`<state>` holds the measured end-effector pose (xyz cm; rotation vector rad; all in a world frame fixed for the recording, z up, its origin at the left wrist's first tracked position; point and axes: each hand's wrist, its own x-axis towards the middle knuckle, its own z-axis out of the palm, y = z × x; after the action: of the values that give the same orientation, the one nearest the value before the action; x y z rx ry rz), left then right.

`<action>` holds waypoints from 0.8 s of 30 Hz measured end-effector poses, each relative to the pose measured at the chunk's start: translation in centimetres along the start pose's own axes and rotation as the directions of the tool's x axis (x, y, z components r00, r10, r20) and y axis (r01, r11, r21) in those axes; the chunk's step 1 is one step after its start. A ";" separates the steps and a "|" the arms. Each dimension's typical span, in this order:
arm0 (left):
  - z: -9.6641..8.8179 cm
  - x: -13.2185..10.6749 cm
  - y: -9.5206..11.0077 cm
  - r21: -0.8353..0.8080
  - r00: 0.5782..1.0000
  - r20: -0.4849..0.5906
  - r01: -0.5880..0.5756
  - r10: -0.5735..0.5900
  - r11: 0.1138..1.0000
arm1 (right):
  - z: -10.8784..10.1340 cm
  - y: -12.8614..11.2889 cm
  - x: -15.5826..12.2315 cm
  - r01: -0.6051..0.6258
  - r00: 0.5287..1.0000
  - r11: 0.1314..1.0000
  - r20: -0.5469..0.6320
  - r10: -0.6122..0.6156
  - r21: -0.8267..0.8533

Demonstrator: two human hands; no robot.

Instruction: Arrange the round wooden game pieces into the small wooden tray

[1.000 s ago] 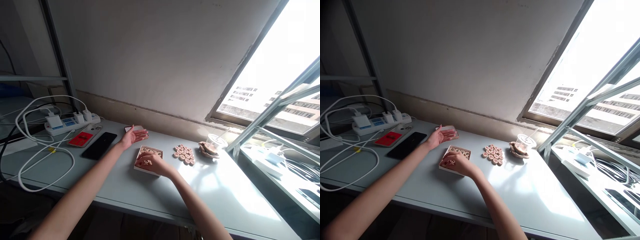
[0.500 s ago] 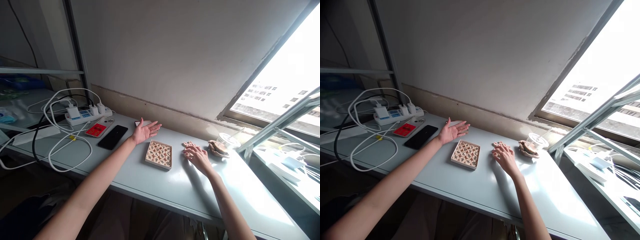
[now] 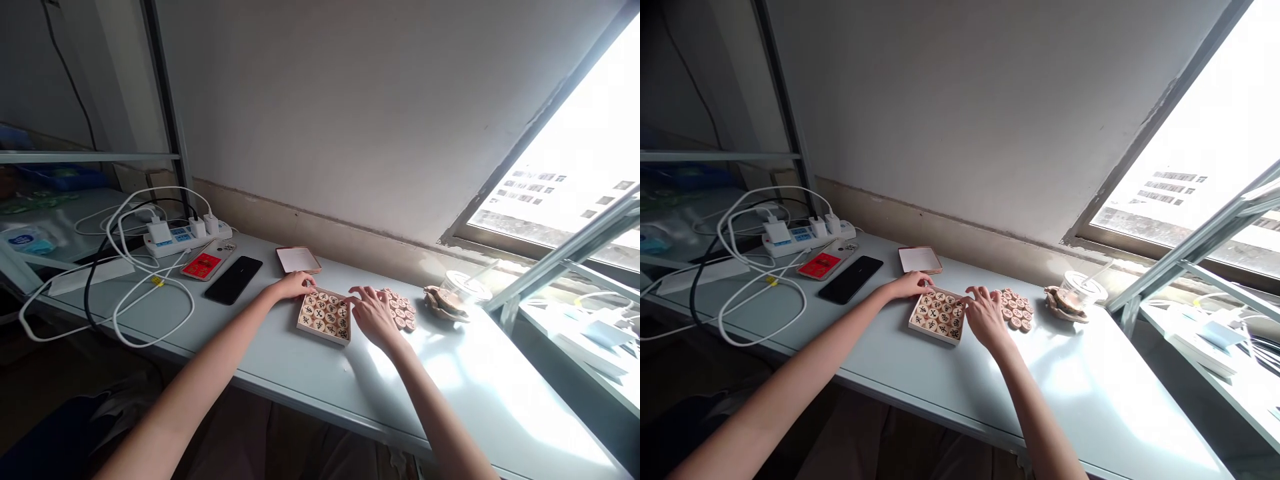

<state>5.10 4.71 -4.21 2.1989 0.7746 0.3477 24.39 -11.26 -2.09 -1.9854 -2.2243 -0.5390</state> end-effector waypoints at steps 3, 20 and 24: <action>0.2 0.3 -0.2 -0.025 1.000 -0.014 -0.008 0.008 1.000 | -0.1 -0.5 0.4 -0.056 0.998 0.997 0.034 0.058 -0.044; -2.7 -1.5 2.2 -0.910 0.952 -0.171 -0.251 0.254 0.329 | 2.1 0.2 0.7 -0.216 0.971 0.868 0.008 0.238 0.447; -2.3 -1.8 2.4 -0.965 0.946 -0.163 -0.212 0.279 0.156 | 3.0 2.0 0.8 -0.300 0.926 0.715 0.012 0.378 0.631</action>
<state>3.64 3.67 -0.87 0.9953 -0.0096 0.7101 26.66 -9.37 -4.31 -1.8460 -1.5924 0.1277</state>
